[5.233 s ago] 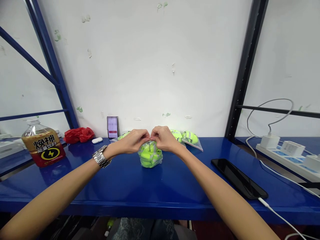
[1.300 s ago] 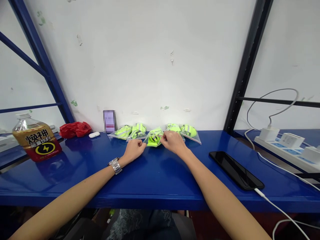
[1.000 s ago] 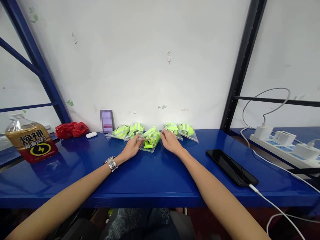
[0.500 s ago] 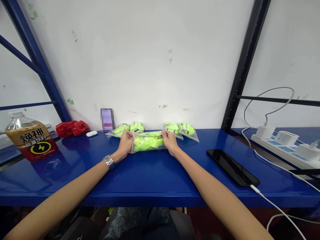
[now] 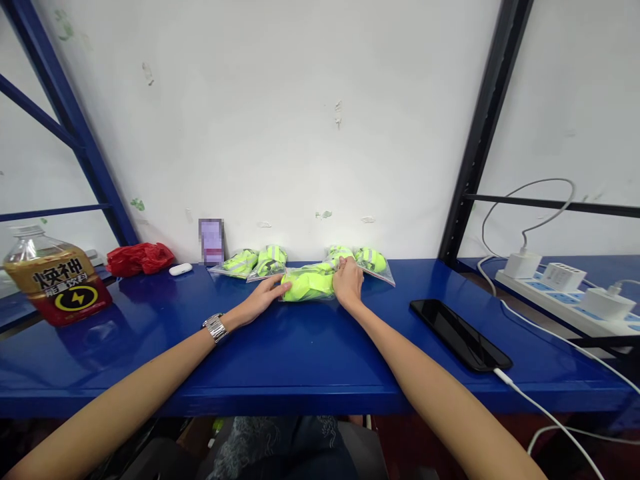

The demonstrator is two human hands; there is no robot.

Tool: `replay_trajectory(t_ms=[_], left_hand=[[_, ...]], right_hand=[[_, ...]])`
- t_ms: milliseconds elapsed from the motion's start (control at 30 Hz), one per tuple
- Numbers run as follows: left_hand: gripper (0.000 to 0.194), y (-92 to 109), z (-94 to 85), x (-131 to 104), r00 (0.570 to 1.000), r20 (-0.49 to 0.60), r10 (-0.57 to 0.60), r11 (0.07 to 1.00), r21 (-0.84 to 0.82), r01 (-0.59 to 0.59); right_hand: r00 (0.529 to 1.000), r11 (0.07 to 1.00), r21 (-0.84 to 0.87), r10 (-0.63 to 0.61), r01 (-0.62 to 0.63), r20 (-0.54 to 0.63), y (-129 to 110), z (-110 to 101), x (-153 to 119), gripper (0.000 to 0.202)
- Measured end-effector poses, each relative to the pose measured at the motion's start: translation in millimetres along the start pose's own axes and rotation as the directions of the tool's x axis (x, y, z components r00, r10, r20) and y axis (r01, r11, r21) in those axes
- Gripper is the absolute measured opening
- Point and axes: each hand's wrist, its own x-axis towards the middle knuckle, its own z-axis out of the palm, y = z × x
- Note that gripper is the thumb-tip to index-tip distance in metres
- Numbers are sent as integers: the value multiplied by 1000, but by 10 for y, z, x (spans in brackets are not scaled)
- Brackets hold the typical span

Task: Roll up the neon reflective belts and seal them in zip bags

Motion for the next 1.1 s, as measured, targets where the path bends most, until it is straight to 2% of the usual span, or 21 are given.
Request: replay_trajectory(t_ms=[100, 167, 300, 467, 667, 733, 900, 1100], left_hand=[[44, -6, -28, -17, 995, 103, 11, 999, 32, -14], [43, -20, -40, -7, 992, 122, 28, 999, 35, -32], [41, -41, -52, 25, 994, 92, 58, 998, 13, -60], [45, -48, -54, 35, 997, 68, 40, 996, -85, -34], [40, -56, -40, 32, 995, 34, 97, 983, 154, -101], [41, -63, -44, 38, 997, 50, 51, 991, 123, -57], [40, -94, -72, 66, 986, 134, -104, 990, -85, 116], [30, -58, -97, 63, 981, 145, -130, 976, -158, 152]], right_hand=[[999, 999, 5, -36, 36, 21, 6, 21, -15, 29], [997, 998, 14, -63, 63, 34, 13, 26, -9, 30], [995, 995, 34, -91, 90, 36, 29, 0, 37, 31], [995, 992, 74, -102, 100, 16, 27, -61, 49, 30], [994, 986, 130, -97, 102, -48, -24, -88, 3, 29], [994, 979, 176, -97, 103, -42, -48, -98, -6, 30], [992, 950, 287, -112, 124, -60, -156, -120, -47, 29], [981, 926, 325, -187, 193, -51, -266, -127, -61, 31]])
